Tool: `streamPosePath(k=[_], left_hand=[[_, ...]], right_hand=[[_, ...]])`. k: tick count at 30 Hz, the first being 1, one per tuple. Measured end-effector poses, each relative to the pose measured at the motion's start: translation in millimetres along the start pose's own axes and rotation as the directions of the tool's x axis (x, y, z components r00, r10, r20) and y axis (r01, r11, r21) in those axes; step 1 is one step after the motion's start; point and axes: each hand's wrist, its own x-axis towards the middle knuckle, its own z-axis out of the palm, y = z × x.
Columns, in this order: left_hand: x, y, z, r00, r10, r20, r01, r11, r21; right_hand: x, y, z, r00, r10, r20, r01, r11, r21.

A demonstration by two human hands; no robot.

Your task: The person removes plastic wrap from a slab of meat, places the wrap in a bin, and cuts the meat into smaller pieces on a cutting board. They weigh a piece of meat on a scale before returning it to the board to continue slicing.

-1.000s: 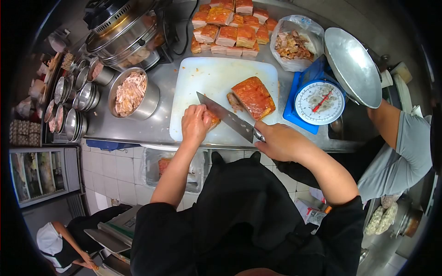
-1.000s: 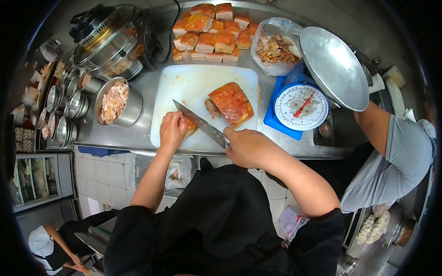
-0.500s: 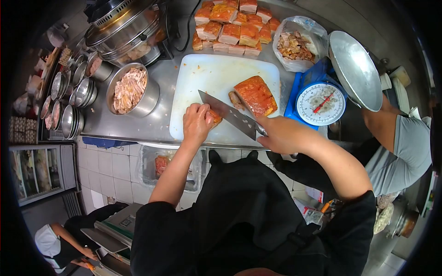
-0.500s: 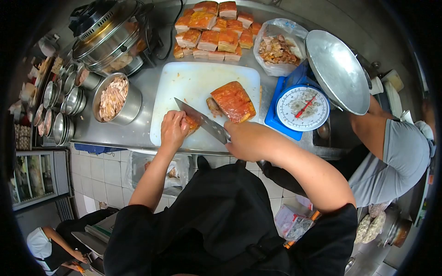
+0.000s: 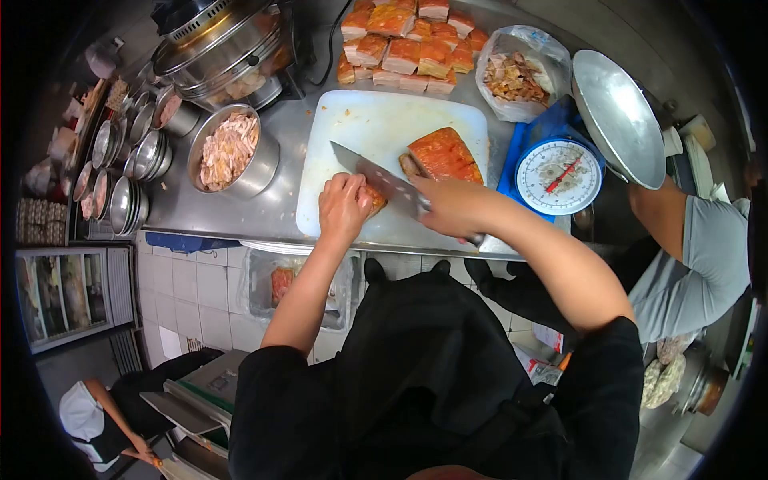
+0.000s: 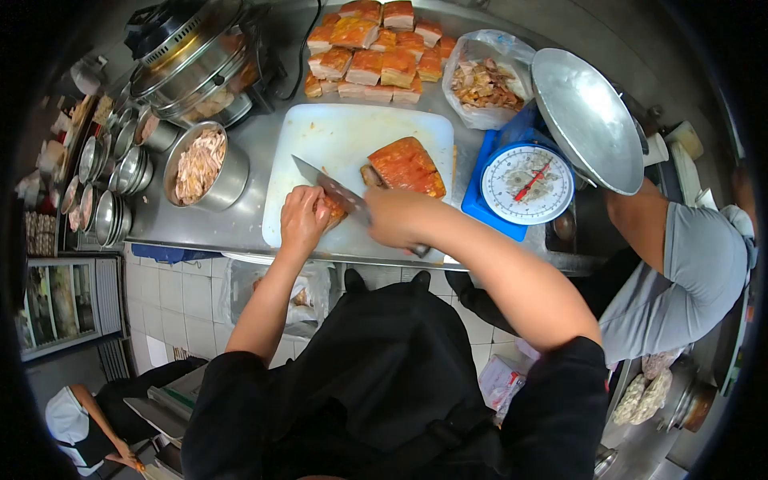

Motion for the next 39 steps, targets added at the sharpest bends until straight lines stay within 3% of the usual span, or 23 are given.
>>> streamPosePath(k=[4, 6, 9, 11, 14, 16, 17, 19, 23, 26, 28, 31, 33, 34, 36, 37, 39], left_hand=[[-0.6, -2.4, 3.6, 1.000, -0.007, -0.021, 0.007, 1.000, -0.003], [0.4, -1.2, 3.6, 1.000, -0.016, -0.012, 0.016, 1.000, -0.018], [1.9, -1.0, 3.5, 1.000, -0.018, -0.010, 0.018, 1.000, 0.001], [0.3, -0.1, 3.2, 1.000, -0.016, -0.010, 0.016, 1.000, 0.005], [1.8, 3.4, 3.9, 1.000, -0.009, -0.020, 0.008, 1.000, -0.012], [-1.1, -1.0, 1.5, 1.000, -0.001, -0.019, 0.000, 1.000, -0.021], [0.1, -1.9, 1.2, 1.000, -0.002, -0.014, 0.002, 1.000, -0.026], [4.8, 0.2, 3.6, 1.000, 0.011, -0.016, -0.012, 0.999, -0.043], [1.0, -1.3, 3.5, 1.000, 0.011, -0.028, -0.012, 0.999, -0.037], [4.3, 0.9, 4.1, 0.999, -0.002, -0.039, 0.001, 0.999, -0.046], [2.3, -1.0, 2.7, 1.000, -0.003, -0.031, 0.001, 0.998, -0.056], [3.3, 2.4, 2.2, 0.999, -0.040, 0.019, 0.040, 0.998, -0.041], [6.1, 6.6, -0.6, 0.999, -0.034, 0.006, 0.034, 0.999, -0.022], [9.7, 4.4, -0.1, 1.000, -0.022, -0.010, 0.022, 1.000, -0.020], [2.1, -2.8, 1.3, 0.987, -0.125, 0.099, 0.132, 0.989, -0.068], [0.7, -2.6, -1.3, 0.988, -0.124, 0.092, 0.130, 0.989, -0.067], [-1.0, -0.8, -9.2, 0.961, -0.262, 0.085, 0.274, 0.932, -0.238]], right_hand=[[-33.9, 6.5, -4.5, 0.997, 0.011, 0.073, -0.011, 1.000, 0.000], [-10.6, 11.5, 12.0, 0.998, -0.043, -0.043, 0.045, 0.999, 0.032], [17.0, 1.5, 17.3, 0.998, -0.020, -0.059, 0.025, 0.995, 0.093], [5.0, 6.0, 14.7, 0.999, -0.029, -0.044, 0.033, 0.995, 0.091], [-28.7, 3.3, 6.2, 0.994, 0.078, 0.078, -0.087, 0.989, 0.120], [-23.0, 14.5, 22.4, 0.999, -0.011, -0.047, 0.014, 0.998, 0.064], [1.9, 19.3, 38.8, 0.999, -0.010, -0.048, 0.014, 0.998, 0.065], [62.3, 31.4, 74.4, 0.972, -0.063, -0.225, 0.066, 0.998, 0.009], [55.0, 37.8, 77.8, 0.958, -0.099, -0.271, 0.111, 0.993, 0.030], [31.3, 37.4, 71.4, 0.983, -0.090, -0.158, 0.093, 0.996, 0.014], [48.0, 41.0, 89.8, 0.962, -0.075, -0.261, 0.087, 0.996, 0.035], [80.7, 39.5, 88.8, 0.959, -0.039, -0.280, 0.046, 0.999, 0.017], [75.8, 53.6, 83.3, 0.953, -0.069, -0.294, 0.085, 0.996, 0.039], [64.7, 56.4, 77.4, 0.971, -0.048, -0.235, 0.081, 0.988, 0.133], [46.8, 78.0, 78.8, 0.992, -0.014, -0.124, 0.050, 0.956, 0.288], [35.9, 88.7, 79.7, 0.991, -0.017, -0.129, 0.054, 0.957, 0.283], [17.3, 101.9, 82.9, 0.968, 0.132, -0.214, -0.032, 0.909, 0.415]])
